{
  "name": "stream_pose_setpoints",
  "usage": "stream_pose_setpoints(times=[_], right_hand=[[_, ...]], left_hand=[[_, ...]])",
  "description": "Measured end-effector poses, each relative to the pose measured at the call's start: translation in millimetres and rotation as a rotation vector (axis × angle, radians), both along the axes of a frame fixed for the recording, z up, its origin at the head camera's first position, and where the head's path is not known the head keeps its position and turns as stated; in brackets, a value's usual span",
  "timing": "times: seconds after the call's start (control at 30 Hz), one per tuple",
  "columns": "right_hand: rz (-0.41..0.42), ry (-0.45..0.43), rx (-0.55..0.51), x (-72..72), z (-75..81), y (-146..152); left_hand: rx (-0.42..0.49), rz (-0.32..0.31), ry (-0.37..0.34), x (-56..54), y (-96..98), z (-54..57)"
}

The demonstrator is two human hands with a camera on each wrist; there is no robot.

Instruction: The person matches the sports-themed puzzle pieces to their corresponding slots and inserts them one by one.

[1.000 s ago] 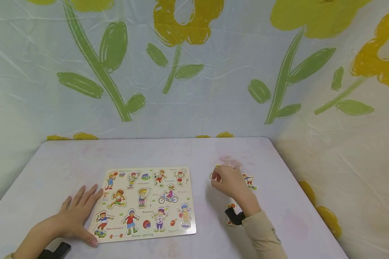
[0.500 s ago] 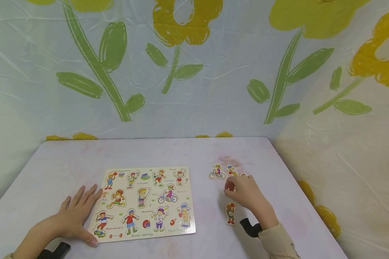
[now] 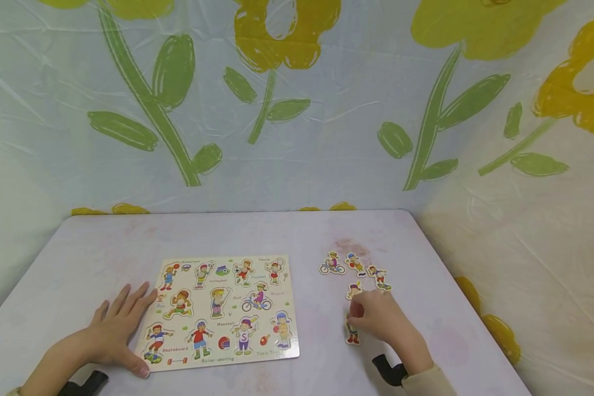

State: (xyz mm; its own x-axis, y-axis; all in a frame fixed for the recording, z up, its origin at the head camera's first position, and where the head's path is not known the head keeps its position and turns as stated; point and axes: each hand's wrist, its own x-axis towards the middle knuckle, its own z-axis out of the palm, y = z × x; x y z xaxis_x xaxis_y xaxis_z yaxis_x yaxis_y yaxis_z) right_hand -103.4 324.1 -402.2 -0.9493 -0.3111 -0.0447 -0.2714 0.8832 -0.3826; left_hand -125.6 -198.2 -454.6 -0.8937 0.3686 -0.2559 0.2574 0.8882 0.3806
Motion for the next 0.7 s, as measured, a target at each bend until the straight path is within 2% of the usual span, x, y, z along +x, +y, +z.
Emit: stream_pose_setpoints(times=[0.13, 0.33, 0.53, 0.7], right_hand=[[-0.008, -0.041, -0.017, 3.8, -6.4, -2], [-0.032, -0.002, -0.004, 6.4, -12.0, -6], [-0.057, 0.013, 0.023, 6.2, -14.3, -10], [-0.07, 0.008, 0.041, 4.9, -15.5, -10]], left_hand=[[0.024, 0.001, -0.001, -0.8, -1.9, -4.5], [0.038, 0.005, 0.041, -1.6, -5.1, -14.2], [0.042, 0.0, 0.021, -0.7, -4.2, -10.0], [0.02, -0.006, 0.037, 0.8, -2.1, -5.8]])
